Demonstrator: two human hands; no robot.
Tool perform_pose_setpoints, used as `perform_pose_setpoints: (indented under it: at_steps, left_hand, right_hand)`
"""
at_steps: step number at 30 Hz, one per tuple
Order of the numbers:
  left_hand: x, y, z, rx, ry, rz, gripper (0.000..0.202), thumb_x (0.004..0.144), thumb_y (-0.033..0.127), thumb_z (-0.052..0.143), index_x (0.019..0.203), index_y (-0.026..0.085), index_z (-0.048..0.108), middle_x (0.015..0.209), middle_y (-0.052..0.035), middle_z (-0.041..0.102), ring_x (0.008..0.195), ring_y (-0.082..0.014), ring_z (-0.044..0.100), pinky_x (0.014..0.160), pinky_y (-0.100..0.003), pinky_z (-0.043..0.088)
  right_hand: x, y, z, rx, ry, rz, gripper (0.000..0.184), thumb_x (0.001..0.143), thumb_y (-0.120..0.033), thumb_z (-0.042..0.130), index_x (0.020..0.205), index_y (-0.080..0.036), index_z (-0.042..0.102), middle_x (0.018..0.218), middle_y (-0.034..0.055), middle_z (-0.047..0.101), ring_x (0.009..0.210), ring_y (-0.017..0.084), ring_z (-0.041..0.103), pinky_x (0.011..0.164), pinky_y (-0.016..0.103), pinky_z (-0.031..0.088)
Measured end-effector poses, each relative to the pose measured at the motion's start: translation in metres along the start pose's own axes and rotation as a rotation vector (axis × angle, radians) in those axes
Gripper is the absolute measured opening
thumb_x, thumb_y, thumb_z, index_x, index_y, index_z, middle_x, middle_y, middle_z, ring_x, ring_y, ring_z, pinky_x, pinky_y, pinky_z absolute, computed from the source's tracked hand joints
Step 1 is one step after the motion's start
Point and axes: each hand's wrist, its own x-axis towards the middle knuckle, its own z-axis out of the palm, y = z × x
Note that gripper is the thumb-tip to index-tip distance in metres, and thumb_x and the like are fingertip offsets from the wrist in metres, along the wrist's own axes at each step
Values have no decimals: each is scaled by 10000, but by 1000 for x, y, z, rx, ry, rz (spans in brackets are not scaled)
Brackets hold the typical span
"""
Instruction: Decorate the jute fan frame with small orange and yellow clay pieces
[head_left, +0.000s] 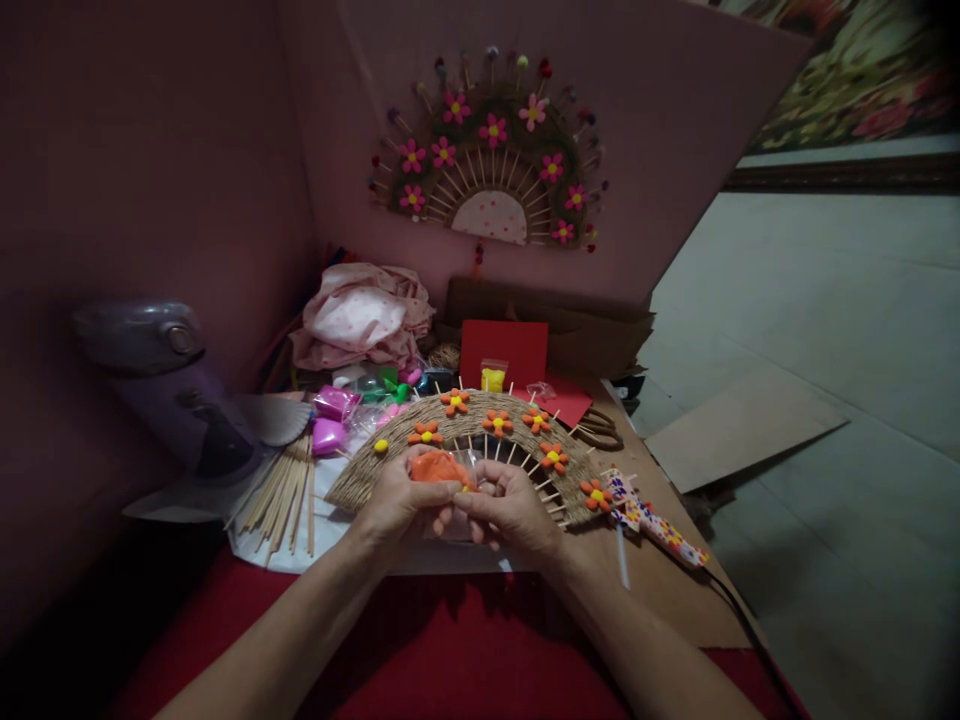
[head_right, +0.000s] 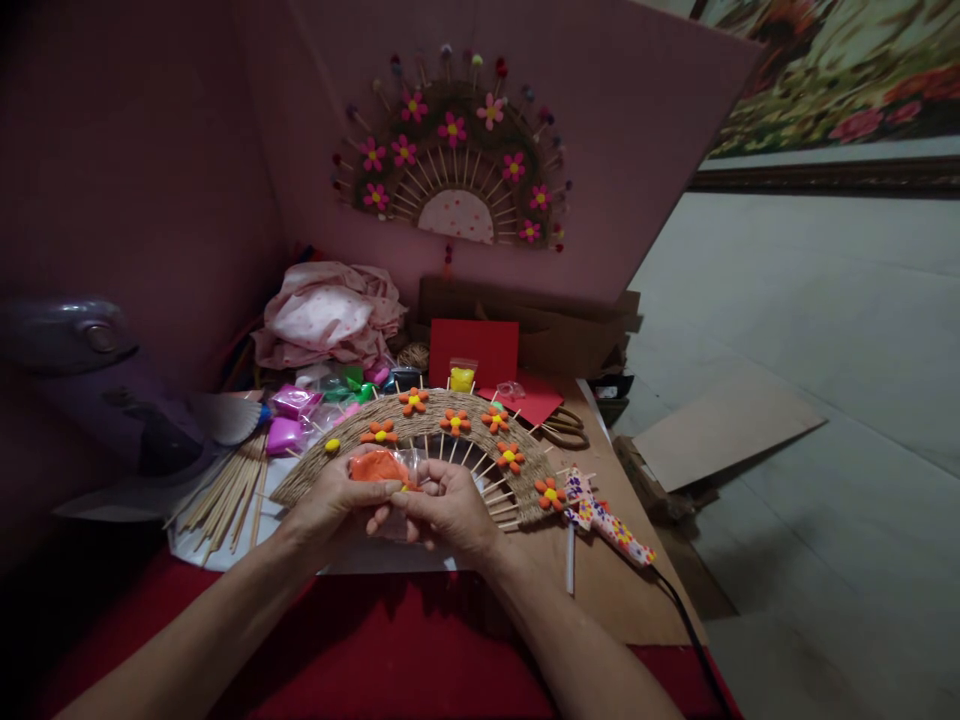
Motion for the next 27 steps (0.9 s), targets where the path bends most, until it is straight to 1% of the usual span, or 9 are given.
perform_pose_setpoints:
  at_steps: [3, 6, 10, 12, 18, 23, 27]
  left_hand:
    - [0, -2, -1, 0, -67, 12, 322, 591, 192, 746, 803, 135, 511, 516, 25, 580, 357, -72, 473, 354, -171, 373]
    - [-1, -1, 0, -26, -97, 9, 261, 637, 221, 727, 784, 126, 534, 447, 35, 539, 354, -68, 453, 374, -166, 352]
    - [-3, 3, 2, -31, -106, 12, 220, 671, 263, 706, 729, 127, 542, 409, 36, 509, 333, -58, 411, 365, -163, 311]
    - [-4, 4, 1, -15, -120, 15, 216, 700, 293, 684, 703, 124, 549, 412, 30, 504, 322, -50, 392, 350, -158, 282]
    - [-2, 3, -3, -26, -104, 19, 228, 742, 317, 652, 670, 136, 534, 411, 51, 465, 293, -34, 356, 335, -153, 250]
    - [0, 2, -6, -8, -121, 22, 247, 739, 325, 652, 644, 141, 516, 409, 49, 470, 281, -34, 351, 320, -156, 245]
    - [-1, 2, -3, 26, -58, 25, 260, 689, 318, 696, 682, 154, 495, 431, 58, 488, 295, -43, 378, 299, -145, 253]
  right_hand:
    - [-1, 0, 0, 77, 10, -14, 324, 655, -329, 743, 771, -159, 493, 449, -47, 589, 293, 49, 441, 253, 106, 285]
    - [0, -1, -2, 169, -38, -33, 283, 694, -314, 705, 765, -172, 471, 444, -54, 581, 276, 40, 400, 258, 107, 267]
    - [2, -3, -8, 202, -115, -22, 235, 812, -390, 555, 800, -166, 489, 467, -8, 622, 264, 49, 415, 277, 116, 261]
    - [3, -5, -10, 200, -116, -28, 247, 821, -406, 520, 843, -160, 508, 481, 16, 646, 262, 62, 440, 276, 121, 263]
    - [3, -7, -16, 106, -101, 1, 284, 722, -347, 671, 875, -118, 605, 489, 20, 663, 245, 49, 432, 267, 120, 289]
    - [2, -9, -19, 12, -99, 33, 327, 704, -378, 716, 885, -117, 640, 501, 8, 666, 272, 60, 483, 281, 128, 342]
    - [1, -8, -20, -86, -118, 25, 331, 700, -386, 720, 876, -121, 630, 520, 7, 677, 294, 68, 516, 283, 124, 339]
